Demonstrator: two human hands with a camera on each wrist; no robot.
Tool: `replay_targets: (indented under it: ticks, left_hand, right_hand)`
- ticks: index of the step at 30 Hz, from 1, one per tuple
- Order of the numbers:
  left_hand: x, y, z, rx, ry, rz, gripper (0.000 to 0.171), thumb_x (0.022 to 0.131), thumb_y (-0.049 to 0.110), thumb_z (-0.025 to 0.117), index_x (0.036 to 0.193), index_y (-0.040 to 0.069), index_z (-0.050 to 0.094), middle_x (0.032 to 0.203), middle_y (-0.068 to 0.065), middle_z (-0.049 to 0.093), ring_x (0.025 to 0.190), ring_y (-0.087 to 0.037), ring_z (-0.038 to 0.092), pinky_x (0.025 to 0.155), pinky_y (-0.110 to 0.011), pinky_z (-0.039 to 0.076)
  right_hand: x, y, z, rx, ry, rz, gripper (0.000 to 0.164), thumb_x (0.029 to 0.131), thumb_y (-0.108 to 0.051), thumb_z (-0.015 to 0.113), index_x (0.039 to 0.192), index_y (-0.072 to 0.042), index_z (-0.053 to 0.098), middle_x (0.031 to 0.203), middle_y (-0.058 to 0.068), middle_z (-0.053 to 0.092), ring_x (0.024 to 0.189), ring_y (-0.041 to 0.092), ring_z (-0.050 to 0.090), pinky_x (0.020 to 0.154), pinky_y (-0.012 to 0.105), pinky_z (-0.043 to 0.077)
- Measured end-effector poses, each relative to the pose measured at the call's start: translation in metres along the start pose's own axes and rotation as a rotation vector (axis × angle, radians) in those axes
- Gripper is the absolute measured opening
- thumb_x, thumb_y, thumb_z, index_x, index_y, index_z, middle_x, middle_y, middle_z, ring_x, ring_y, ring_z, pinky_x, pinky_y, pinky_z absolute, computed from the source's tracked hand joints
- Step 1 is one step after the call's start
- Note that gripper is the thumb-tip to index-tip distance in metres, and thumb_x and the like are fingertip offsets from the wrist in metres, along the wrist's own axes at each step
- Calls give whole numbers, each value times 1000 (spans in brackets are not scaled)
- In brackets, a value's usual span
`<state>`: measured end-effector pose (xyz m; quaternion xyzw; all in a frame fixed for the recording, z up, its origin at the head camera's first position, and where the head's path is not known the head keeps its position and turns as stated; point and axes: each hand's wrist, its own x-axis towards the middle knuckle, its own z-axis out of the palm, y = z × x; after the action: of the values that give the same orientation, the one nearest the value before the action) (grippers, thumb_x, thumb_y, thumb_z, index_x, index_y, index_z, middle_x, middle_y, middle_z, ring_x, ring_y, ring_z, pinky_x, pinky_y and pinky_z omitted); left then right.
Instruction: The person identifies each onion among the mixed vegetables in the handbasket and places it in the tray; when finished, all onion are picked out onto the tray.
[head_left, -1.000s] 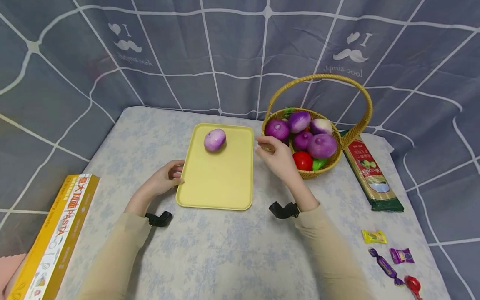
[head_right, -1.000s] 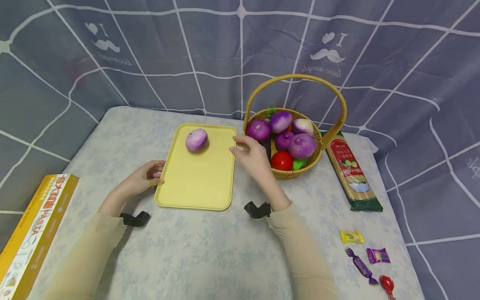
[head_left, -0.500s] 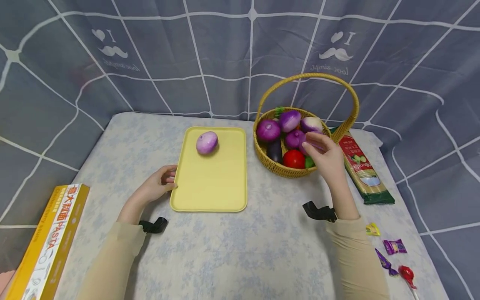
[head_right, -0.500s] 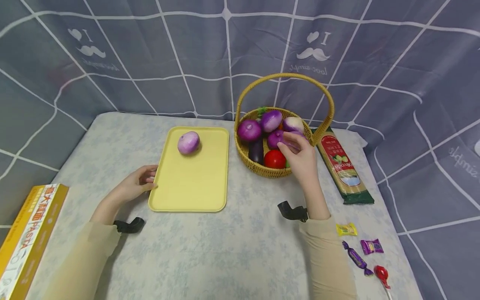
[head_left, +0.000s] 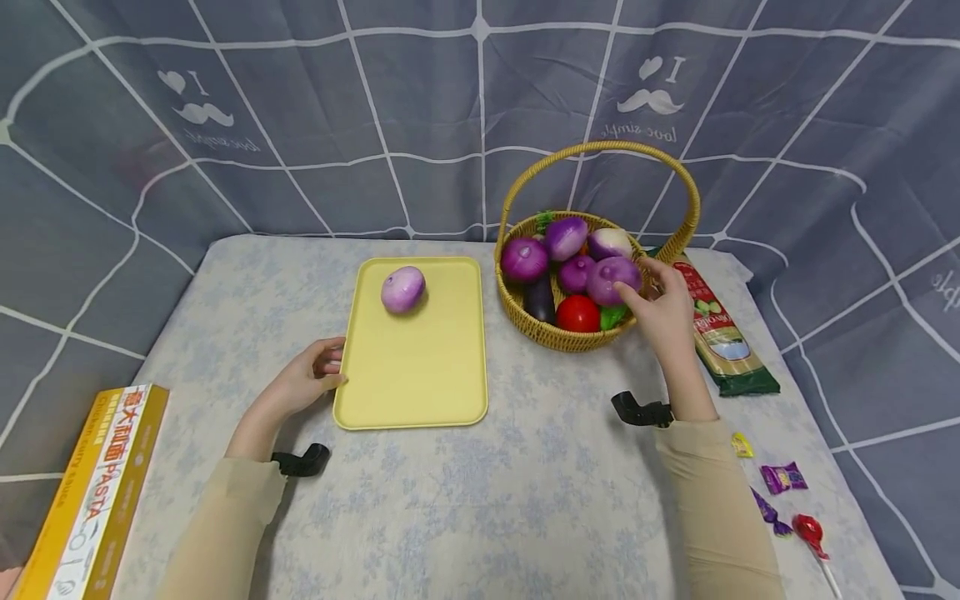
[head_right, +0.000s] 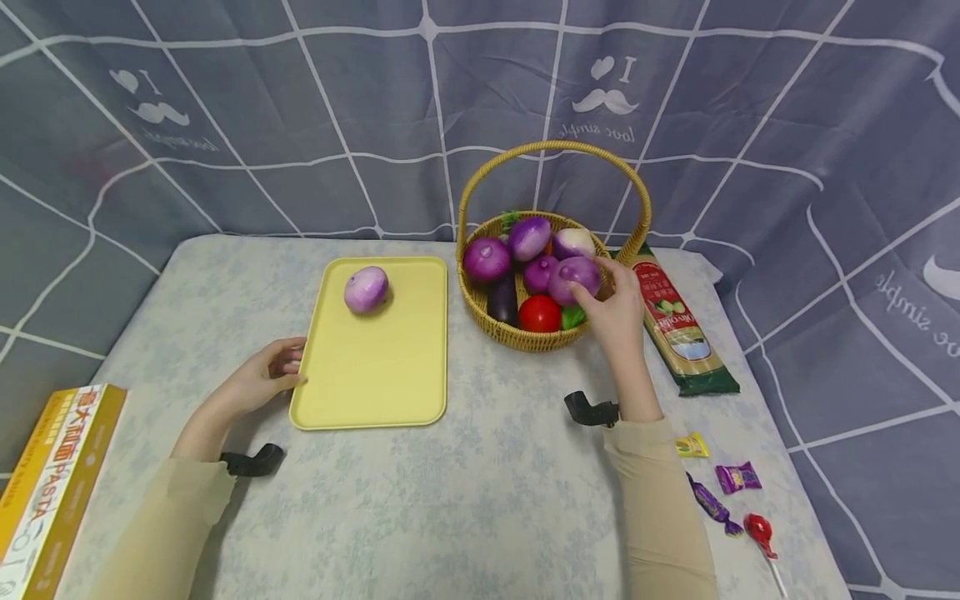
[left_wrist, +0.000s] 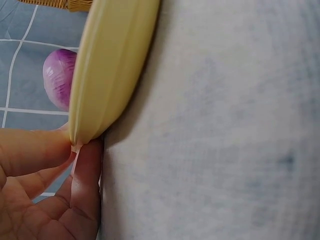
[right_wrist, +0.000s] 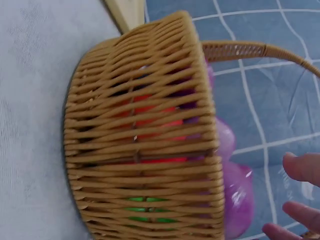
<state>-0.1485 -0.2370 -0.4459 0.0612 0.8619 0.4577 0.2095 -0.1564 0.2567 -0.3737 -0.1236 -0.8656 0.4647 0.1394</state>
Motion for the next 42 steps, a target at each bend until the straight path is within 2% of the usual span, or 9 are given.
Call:
replay_targets:
  ticks: [7,12,16,22,33,42]
  left_hand:
    - [-1,-3,-1,4,4,-11,63,101,8,53,155,3,22,140,-24,43,122,-37,48,91,-38,51]
    - [-1,-3,2,1,-4,-1,64,101,6,53,155,0,21,141,-27,42,122,-39,49,93,-41,51]
    - [-2,-2,2,-26,-9,3,64,100,5,53,155,-2,19,141,-28,42,122,-39,49,93,-41,52]
    - [-2,-2,1,-29,-7,10,64,100,5,53,155,-2,19,142,-28,41,123,-40,49,93,-40,52]
    - [0,-5,1,-18,6,21,64,100,4,53,155,-1,21,140,-27,43,121,-38,49,93,-40,51]
    - [1,-6,1,-15,13,19,63,100,5,53,155,0,22,142,-27,42,124,-40,49,96,-45,51]
  right_hand:
    - [5,8,4,-107,-60,36,76,90,-35,72,152,-7,38,148,20,44,135,35,45,113,48,40]
    - [7,14,9,-177,-94,49,83,90,-34,72,154,-3,29,150,24,40,137,39,42,114,53,36]
    - [11,14,15,-216,-110,28,87,88,-32,74,153,1,27,152,27,37,139,43,38,114,56,33]
    - [16,12,22,-265,-143,28,91,88,-30,75,155,2,21,154,29,30,141,46,32,115,61,29]
    - [13,15,29,-268,-63,-6,88,85,-30,77,152,-1,28,149,27,36,137,43,37,115,58,32]
    - [5,10,28,-188,-8,-27,87,83,-35,80,150,-4,35,148,24,41,135,40,42,113,57,35]
